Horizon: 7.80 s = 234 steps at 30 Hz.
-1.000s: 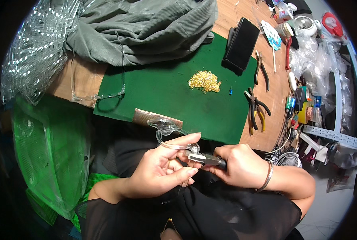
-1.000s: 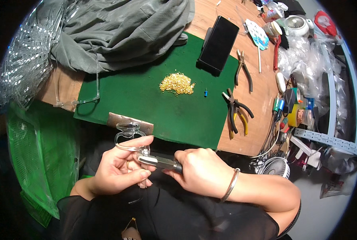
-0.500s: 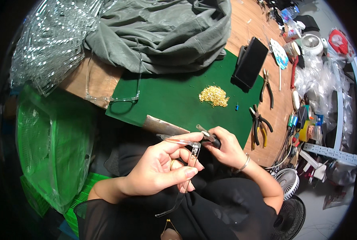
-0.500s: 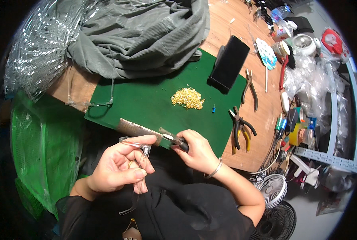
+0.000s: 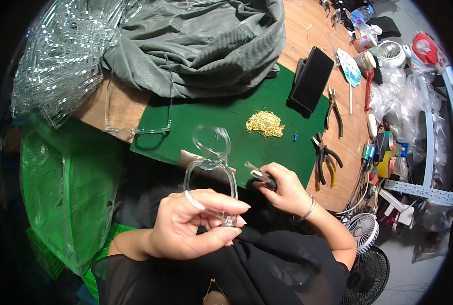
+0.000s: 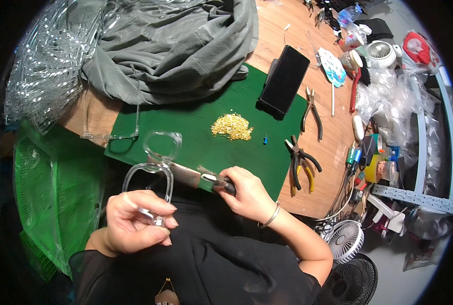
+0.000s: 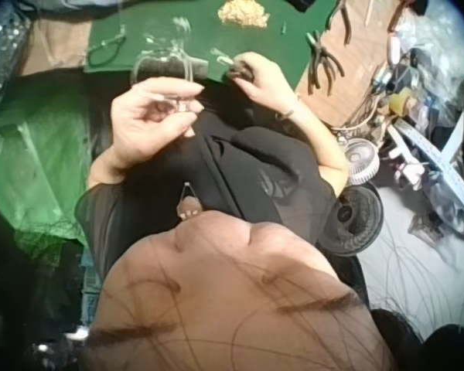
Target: The person uses pliers to adjust and secure small metal components on a clear eyeglass frame. They repeatedly pick up the frame, manipulate the nose bridge and hinge areas with pliers, and place the frame back on the table. The task continues with multiple adjustments to the same frame throughout the clip.
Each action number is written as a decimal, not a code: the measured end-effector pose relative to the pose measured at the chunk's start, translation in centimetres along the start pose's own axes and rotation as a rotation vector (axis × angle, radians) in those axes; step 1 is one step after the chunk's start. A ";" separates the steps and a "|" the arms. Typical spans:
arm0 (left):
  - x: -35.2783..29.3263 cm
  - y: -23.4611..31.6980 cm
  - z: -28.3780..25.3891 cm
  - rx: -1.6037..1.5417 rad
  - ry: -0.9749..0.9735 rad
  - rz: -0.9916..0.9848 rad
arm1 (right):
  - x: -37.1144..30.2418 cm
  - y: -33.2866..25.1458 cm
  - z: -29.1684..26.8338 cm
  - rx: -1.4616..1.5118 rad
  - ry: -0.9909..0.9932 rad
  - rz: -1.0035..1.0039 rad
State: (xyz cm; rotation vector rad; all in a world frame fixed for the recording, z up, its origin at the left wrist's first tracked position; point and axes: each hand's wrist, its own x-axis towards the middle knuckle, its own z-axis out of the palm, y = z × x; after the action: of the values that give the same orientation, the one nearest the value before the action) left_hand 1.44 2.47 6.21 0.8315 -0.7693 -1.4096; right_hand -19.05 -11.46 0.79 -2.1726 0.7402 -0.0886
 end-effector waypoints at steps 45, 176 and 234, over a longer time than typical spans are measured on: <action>1.9 -3.8 -0.8 0.200 0.037 0.200 | 2.6 -2.8 -1.9 0.175 0.359 -0.032; 1.3 -5.9 0.5 0.590 -0.044 0.486 | -0.9 -6.6 -3.8 -0.475 -0.183 -0.206; 2.3 -3.8 -1.5 0.380 0.092 0.360 | 4.7 3.8 0.6 -0.312 0.297 0.128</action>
State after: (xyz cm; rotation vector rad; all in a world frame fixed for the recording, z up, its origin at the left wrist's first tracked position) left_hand 0.86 0.24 2.12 0.9827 -1.0753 -0.9125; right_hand -16.82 -15.37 -3.19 -2.4288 1.1227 -0.2487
